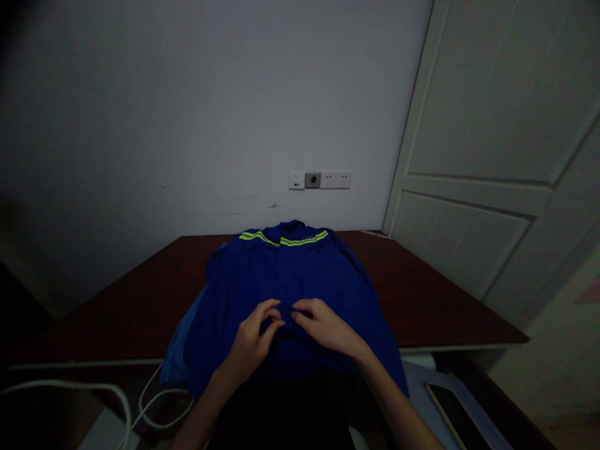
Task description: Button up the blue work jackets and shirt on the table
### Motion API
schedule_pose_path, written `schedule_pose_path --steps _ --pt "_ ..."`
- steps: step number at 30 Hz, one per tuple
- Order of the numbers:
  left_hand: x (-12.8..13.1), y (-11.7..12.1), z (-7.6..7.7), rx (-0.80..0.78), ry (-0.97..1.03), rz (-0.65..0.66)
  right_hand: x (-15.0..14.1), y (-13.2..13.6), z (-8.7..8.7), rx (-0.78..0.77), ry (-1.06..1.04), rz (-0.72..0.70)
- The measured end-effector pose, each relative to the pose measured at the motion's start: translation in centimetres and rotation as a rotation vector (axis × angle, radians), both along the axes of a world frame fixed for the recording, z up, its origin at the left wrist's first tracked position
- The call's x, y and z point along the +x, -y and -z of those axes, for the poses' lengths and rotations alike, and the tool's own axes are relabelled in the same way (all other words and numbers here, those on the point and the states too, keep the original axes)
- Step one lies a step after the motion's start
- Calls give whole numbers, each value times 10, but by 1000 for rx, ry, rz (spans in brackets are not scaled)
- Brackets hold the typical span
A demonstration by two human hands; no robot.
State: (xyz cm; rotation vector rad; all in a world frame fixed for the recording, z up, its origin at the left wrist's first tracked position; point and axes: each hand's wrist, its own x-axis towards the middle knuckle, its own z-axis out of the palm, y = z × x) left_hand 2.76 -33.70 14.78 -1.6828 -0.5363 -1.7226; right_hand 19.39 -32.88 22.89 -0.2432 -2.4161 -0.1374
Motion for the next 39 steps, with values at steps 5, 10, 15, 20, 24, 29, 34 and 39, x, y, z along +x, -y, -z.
schedule_pose_path --steps 5,10,15,20,24,29,34,39 --pt "-1 -1 -2 15 12 11 4 4 2 70 38 -21" --pt "-2 4 -6 14 -29 -2 8 9 2 83 73 -48" --pt "-4 2 -8 93 -43 -44 6 12 0 -51 -7 -81" --pt "-7 3 -8 172 -159 -167 -4 1 1 -70 -93 -74" --pt "-10 6 -9 248 -224 -290 -7 -8 0 -97 -93 -113" --pt "-14 -1 -8 379 -234 -349 -4 -6 -2 -95 -88 -100" --pt "-13 -8 -7 395 -255 -349 -2 4 -6 212 -5 -9" --pt "-11 4 -8 194 -173 -152 3 10 -7 436 5 67"
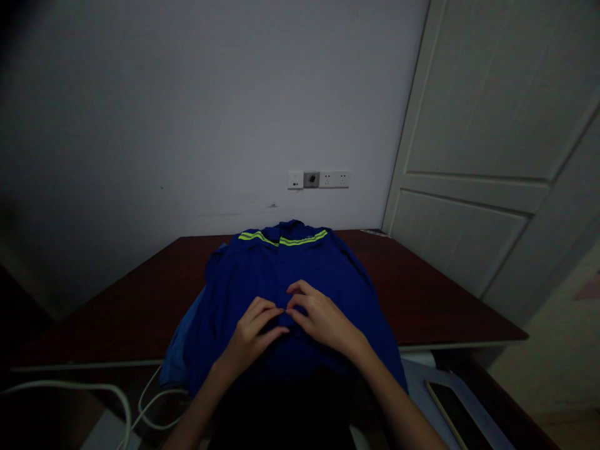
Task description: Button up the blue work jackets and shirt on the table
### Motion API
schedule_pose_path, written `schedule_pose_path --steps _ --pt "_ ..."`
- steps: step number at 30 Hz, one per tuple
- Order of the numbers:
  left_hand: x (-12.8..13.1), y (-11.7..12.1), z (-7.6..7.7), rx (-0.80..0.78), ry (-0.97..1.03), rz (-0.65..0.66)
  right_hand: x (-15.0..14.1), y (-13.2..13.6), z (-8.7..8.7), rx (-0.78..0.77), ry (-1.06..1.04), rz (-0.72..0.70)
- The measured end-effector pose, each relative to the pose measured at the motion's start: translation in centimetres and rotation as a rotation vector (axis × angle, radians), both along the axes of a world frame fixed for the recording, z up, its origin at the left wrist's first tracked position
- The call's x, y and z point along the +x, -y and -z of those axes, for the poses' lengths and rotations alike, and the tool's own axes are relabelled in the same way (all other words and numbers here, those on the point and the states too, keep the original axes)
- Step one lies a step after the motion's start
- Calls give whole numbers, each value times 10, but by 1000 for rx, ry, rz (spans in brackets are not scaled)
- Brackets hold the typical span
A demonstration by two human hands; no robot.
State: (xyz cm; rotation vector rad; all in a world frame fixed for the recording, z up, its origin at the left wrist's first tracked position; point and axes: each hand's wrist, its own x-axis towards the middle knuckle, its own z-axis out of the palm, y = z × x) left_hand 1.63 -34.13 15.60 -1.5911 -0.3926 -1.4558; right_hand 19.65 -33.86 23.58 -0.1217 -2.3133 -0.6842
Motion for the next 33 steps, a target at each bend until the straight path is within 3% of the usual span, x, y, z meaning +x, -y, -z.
schedule_pose_path --steps 4,7,11,16,24,33 --pt "-1 12 -7 -163 200 196 2 5 3 69 -26 18" --pt "-1 14 -13 -296 230 277 0 9 4 144 -34 -26" --pt "0 11 -18 -355 202 314 -2 9 2 211 -64 -66" --pt "1 9 -16 -288 194 272 -3 -3 -1 171 -113 -113" --pt "1 10 -15 -201 155 131 -10 -14 1 -140 -208 -193" --pt "-1 6 -16 -123 106 11 -23 -31 -4 -713 -318 -329"
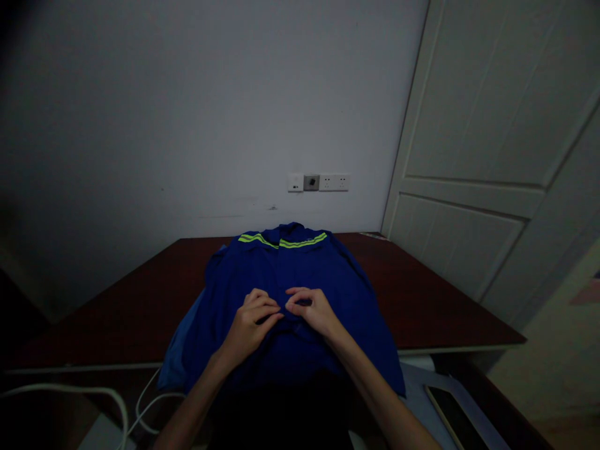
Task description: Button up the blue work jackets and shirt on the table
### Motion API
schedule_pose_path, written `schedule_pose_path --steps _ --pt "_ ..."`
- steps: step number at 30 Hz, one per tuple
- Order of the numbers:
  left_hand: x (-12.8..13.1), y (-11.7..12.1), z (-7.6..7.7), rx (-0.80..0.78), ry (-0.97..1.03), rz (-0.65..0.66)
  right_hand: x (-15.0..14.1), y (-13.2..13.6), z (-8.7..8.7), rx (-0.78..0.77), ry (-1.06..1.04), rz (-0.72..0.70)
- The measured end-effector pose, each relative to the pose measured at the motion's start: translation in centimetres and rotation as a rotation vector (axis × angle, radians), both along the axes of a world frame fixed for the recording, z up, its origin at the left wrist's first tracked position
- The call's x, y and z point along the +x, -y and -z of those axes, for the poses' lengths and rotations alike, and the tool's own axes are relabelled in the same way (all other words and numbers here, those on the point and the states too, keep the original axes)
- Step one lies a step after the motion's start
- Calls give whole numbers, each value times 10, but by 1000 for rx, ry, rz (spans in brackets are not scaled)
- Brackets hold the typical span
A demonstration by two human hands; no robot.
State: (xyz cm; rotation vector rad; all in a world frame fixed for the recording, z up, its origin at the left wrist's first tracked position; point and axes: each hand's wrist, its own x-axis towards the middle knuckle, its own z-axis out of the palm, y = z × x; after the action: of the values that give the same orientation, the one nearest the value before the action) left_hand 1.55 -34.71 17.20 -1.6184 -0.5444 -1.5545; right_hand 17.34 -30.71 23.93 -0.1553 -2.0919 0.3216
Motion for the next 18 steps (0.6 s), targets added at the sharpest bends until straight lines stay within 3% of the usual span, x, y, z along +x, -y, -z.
schedule_pose_path --steps 7,10,14,18 --pt "1 0 -1 1 -41 -44 -1 -2 -3 -298 40 -68" --pt "2 1 -2 -10 -40 -9 -1 -5 -8 -344 66 -80" --pt "0 6 -3 -65 -61 160 1 -3 -13 -271 99 -73" --pt "-16 19 -15 -270 -148 404 6 12 -16 -174 177 -73"
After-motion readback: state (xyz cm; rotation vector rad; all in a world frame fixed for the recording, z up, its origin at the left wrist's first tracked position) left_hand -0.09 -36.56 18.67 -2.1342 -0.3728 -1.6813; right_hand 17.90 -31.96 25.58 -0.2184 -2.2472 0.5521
